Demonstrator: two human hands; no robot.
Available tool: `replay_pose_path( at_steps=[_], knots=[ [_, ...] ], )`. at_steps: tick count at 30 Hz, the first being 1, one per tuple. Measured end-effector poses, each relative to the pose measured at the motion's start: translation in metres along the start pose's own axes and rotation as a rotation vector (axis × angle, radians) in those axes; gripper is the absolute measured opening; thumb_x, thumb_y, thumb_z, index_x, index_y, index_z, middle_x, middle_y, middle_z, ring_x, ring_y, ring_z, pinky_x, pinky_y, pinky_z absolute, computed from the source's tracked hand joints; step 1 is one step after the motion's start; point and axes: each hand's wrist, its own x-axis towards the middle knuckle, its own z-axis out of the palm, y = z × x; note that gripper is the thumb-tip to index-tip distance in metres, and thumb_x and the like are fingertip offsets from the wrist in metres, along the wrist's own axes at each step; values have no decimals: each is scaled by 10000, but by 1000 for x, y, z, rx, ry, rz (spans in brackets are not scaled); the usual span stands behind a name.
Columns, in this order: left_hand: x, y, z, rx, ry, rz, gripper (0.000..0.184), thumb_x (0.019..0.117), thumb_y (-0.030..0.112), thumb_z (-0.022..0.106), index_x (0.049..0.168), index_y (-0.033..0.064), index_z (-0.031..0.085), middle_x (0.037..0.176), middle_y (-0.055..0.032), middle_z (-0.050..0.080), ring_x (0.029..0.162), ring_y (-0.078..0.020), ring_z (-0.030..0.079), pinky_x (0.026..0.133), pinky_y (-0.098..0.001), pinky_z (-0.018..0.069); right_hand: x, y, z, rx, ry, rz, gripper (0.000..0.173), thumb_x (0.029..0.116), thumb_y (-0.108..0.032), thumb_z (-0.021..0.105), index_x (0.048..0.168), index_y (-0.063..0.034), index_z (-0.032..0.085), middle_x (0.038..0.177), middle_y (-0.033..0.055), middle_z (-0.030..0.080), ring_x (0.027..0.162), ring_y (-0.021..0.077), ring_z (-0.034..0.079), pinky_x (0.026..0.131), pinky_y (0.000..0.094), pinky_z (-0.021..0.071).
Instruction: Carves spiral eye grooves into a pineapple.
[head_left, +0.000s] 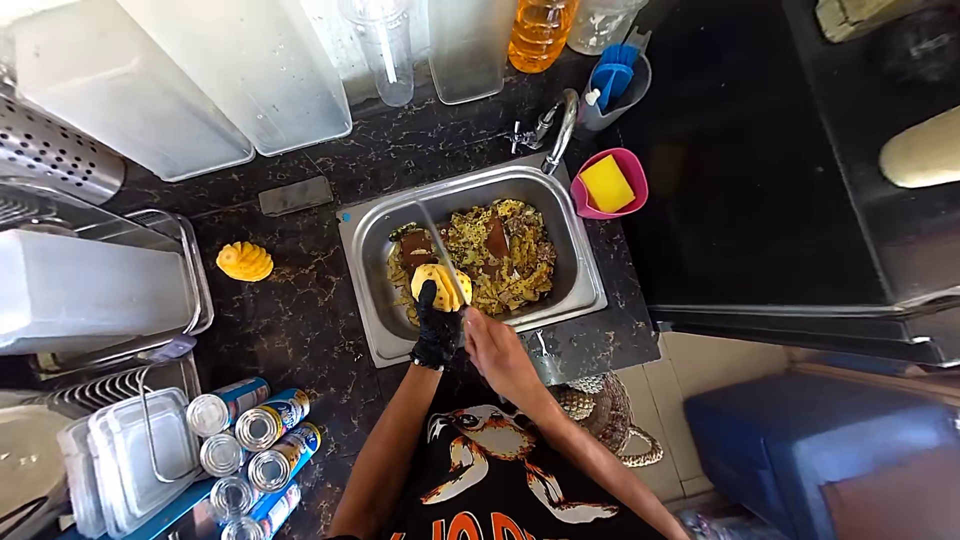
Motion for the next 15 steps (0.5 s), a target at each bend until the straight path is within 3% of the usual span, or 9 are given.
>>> replay_pose_path(
  at_steps=[1,3,6,8,11,13,15],
  knots=[
    [15,-8,-25,-21,-76,17,639,877,570,698,1314,140,516,1124,-17,684,997,-103,673,860,-294,586,-6,-2,-4,74,24,-48,583,1109,-471,256,883,-72,615,636,-10,520,524,118,525,510,324,489],
    [30,-7,-57,-6,-155,-12,734,745,665,784,1290,218,579,1148,-4,712,998,-116,702,824,-304,610,-11,-4,-14,192,58,-76,577,1111,-473,263,872,-71,600,619,-30,515,498,86,504,478,277,471],
    [37,-1,-80,30,-222,-15,774,666,692,825,1239,229,588,1071,10,729,940,-115,717,785,-316,617,-1,-7,-30,363,-65,167,582,1120,-486,212,861,-81,540,596,-24,482,451,74,471,435,225,444],
    [32,9,-75,44,-271,11,762,669,678,829,1218,204,599,1051,11,735,945,-111,715,816,-327,612,-1,-8,-33,400,-167,211,578,1116,-491,200,859,-98,536,581,-29,477,436,75,459,418,220,425],
    [-7,51,-20,116,-101,-60,658,542,581,901,984,185,616,825,80,712,748,-10,682,698,-207,586,-12,-16,-27,426,-316,246,544,1121,-464,207,859,-109,525,586,-43,461,441,56,452,423,201,416],
    [-12,60,-14,129,-158,-51,499,604,465,892,949,207,641,787,105,712,702,15,672,668,-171,573,-14,-16,-22,424,-350,266,539,1123,-465,224,847,-108,520,585,-42,450,441,58,445,423,202,409],
    [3,40,-46,72,-305,4,389,719,396,826,1017,215,654,863,73,738,769,-21,702,710,-216,596,-14,-14,-20,441,-363,279,540,1121,-472,222,847,-108,511,583,-39,445,436,59,442,418,198,408]
  ],
)
